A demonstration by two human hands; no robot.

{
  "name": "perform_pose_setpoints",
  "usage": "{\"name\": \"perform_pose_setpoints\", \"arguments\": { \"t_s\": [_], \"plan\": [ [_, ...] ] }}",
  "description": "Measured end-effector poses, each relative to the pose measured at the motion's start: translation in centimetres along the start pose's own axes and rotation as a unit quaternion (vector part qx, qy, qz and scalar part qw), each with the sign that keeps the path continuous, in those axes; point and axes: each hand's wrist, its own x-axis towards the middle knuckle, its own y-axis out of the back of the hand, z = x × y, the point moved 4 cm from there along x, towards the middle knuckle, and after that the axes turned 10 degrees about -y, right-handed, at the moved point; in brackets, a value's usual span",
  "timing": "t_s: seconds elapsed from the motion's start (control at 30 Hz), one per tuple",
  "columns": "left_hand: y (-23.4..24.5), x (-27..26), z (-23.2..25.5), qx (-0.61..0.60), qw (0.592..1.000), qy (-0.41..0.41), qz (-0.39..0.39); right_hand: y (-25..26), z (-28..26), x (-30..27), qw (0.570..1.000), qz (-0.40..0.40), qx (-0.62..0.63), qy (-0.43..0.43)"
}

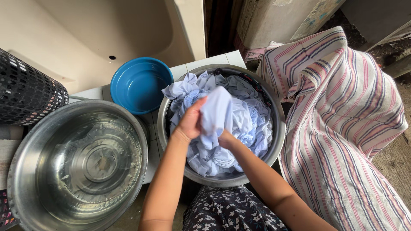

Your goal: The person hand-washes light-colored garments in a metal basin filled with water. They repeatedly submerge, agitate, and wring out the clothes, then transfer them to a second basin. The process continues with multiple items handled one at a time.

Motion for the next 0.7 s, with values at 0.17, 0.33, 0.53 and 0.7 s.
{"name": "perform_pose_setpoints", "arguments": {
  "t_s": [0.17,0.33,0.53,0.7],
  "plan": [
    [10.9,-0.1,2.7,0.289,0.949,0.061,0.110,-0.6,-8.7,-7.8,0.978,0.123,-0.166,0.027],
    [17.8,-2.1,0.3,0.702,0.658,0.163,0.216,-0.7,-16.9,-17.1,0.890,0.318,-0.307,0.110],
    [8.4,-1.7,-7.0,0.799,0.545,-0.213,0.139,0.0,-15.9,-16.9,0.728,0.423,-0.475,0.257],
    [6.8,-0.8,-10.8,0.833,0.550,0.013,0.054,-0.4,-9.4,-11.7,0.706,0.390,-0.558,0.196]
  ]
}}
